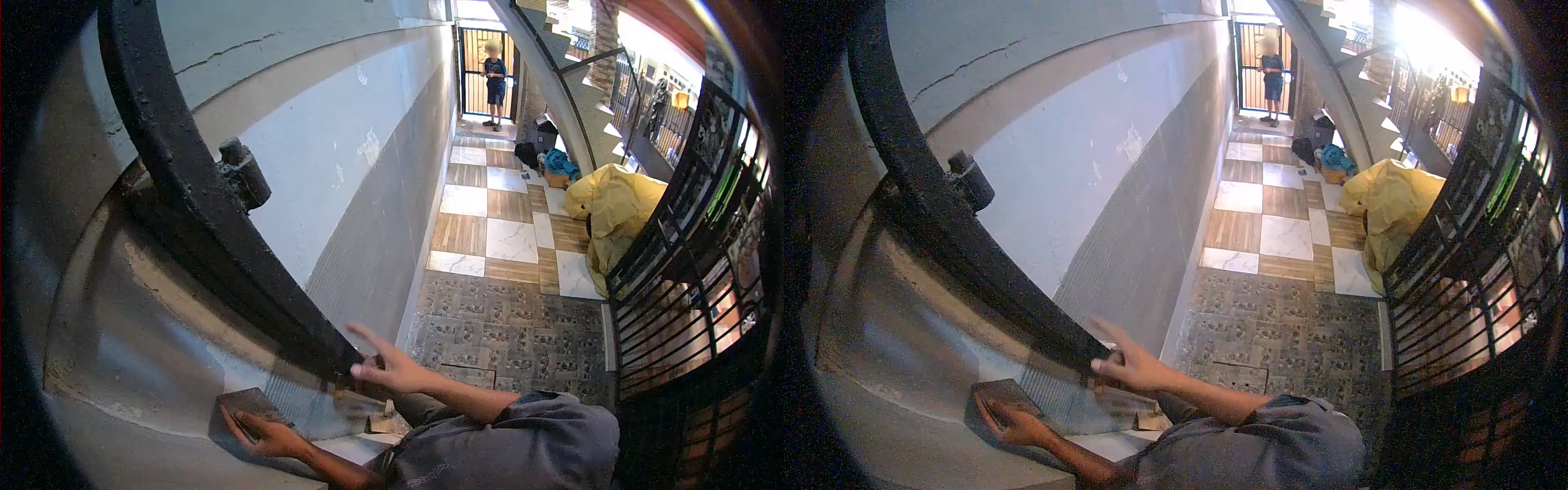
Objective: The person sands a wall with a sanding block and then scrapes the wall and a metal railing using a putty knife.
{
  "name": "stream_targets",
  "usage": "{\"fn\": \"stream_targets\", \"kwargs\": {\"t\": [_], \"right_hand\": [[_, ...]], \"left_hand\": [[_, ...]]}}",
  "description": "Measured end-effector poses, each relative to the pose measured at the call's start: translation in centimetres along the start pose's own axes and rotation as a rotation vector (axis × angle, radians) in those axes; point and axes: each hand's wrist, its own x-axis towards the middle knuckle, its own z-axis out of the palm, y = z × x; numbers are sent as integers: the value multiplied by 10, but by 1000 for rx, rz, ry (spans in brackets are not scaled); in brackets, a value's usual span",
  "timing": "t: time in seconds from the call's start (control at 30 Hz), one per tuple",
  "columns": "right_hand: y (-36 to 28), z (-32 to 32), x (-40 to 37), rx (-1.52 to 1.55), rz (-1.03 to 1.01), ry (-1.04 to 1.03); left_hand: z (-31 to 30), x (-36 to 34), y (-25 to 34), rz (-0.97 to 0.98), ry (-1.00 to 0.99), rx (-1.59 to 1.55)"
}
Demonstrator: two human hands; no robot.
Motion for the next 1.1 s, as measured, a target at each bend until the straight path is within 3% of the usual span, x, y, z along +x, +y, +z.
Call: {"fn": "stream_targets", "kwargs": {"t": [0.03,0.1,0.17,0.23,0.3,0.4,0.47,0.5,0.57,0.6,0.63,0.7,0.73,0.97,1.07,1.1], "right_hand": [[0,4,1,0,0,-2],[2,17,0,124,-191,411],[5,15,-1,-19,-207,285],[1,17,-5,16,-167,-93],[0,7,-5,-35,-143,-117],[2,-2,-2,129,-11,-249],[13,-7,9,-44,-350,-96],[14,-6,7,-38,-348,-97],[9,-4,3,-148,-38,393],[8,2,3,-166,-79,571],[7,5,2,-160,-81,571],[1,9,1,115,-179,-117],[0,16,-8,-187,-331,15],[9,7,-4,45,-163,-42],[21,-4,3,51,-18,-105],[20,2,1,-84,-68,202]], "left_hand": [[0,0,3,-13,1,23],[1,-1,4,-9,10,6],[3,0,2,-3,25,-14],[1,1,-1,17,4,-67],[0,1,-1,-11,3,-78],[-1,0,4,-54,-4,-85],[0,1,10,-62,-11,-81],[-1,1,14,-52,-17,-54],[-2,0,17,-36,-18,-26],[-1,0,15,-45,-16,-68],[0,-1,14,-55,-15,-114],[0,0,9,-44,-14,-113],[0,-1,8,-39,-17,-105],[-1,0,3,-68,-17,-134],[-1,-1,7,7,-22,-84],[-3,-2,13,-13,-41,-82]]}}
